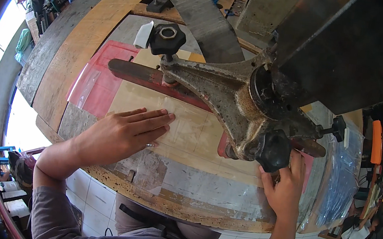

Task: The person prepares plastic sheets and uses a heat-sealing machine to seal them. The person aligns a plastic sheet on the workbench, smooths it, and then presses down the heat-sealer arm to create a seal.

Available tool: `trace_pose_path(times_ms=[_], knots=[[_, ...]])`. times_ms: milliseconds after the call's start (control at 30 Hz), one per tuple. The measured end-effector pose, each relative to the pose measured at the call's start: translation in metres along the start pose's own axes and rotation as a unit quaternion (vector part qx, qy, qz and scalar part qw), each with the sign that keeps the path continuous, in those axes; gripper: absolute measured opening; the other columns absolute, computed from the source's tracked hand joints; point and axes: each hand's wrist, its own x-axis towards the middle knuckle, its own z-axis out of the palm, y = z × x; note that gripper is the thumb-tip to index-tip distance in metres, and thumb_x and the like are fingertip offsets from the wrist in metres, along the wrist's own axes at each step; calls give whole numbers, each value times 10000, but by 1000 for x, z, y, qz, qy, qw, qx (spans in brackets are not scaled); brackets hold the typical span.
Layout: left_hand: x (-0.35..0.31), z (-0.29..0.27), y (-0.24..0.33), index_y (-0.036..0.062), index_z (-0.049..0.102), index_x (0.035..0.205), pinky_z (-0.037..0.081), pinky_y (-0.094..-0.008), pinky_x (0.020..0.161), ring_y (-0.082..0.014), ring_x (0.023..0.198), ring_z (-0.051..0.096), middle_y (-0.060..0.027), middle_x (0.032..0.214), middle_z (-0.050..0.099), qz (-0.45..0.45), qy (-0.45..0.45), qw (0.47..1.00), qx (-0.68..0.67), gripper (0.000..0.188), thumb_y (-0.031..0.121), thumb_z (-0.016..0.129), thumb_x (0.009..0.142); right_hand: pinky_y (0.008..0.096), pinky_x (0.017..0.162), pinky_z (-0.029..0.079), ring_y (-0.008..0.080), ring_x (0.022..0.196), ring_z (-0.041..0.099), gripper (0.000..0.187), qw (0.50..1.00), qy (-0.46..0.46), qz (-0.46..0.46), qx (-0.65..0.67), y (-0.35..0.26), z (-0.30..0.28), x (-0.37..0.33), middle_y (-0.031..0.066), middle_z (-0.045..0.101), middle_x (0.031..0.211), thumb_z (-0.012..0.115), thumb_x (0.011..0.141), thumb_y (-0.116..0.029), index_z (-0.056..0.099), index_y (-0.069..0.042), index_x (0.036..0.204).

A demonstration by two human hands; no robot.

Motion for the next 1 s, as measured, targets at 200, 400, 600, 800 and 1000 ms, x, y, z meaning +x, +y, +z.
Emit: trace_pose_path(times_ms=[200,400,600,800,1000], knots=[[0,2,-1,-28,662,1310,543,-439,1113,-298,1407,567,-154,1506,585,5,16,1000,5,436,182,677,929,518,1047,429,423,1243,533,421,1000,6,5,-13,-1,1,-1,207,559,1361,816,836,-202,704,3,1186],[1,1,-1,-31,672,1289,574,-410,1067,-297,1365,604,-152,1472,611,17,30,999,10,423,137,673,901,515,1043,413,438,1220,542,504,1000,-8,-1,-12,-3,-3,0,243,630,1348,786,911,-243,661,74,1282],[2,1,1,-32,683,1261,590,-402,1044,-289,1356,611,-151,1460,618,15,38,999,10,393,112,679,895,516,1045,412,443,1211,551,515,1000,-6,-3,-16,-2,-3,-1,248,639,1331,782,914,-251,655,73,1294],[6,2,3,-13,679,1208,564,-437,1077,-299,1386,587,-174,1491,591,0,54,998,25,313,132,673,930,518,1047,410,445,1212,551,517,1000,-13,1,-21,-2,-3,-1,250,640,1327,780,914,-255,655,75,1291],[6,8,5,16,643,1167,518,-453,1128,-312,1422,550,-185,1543,545,-31,37,999,26,272,160,678,938,529,1033,435,433,1235,534,401,1000,6,-3,-19,-3,0,0,224,557,1370,815,828,-190,702,50,1127]])
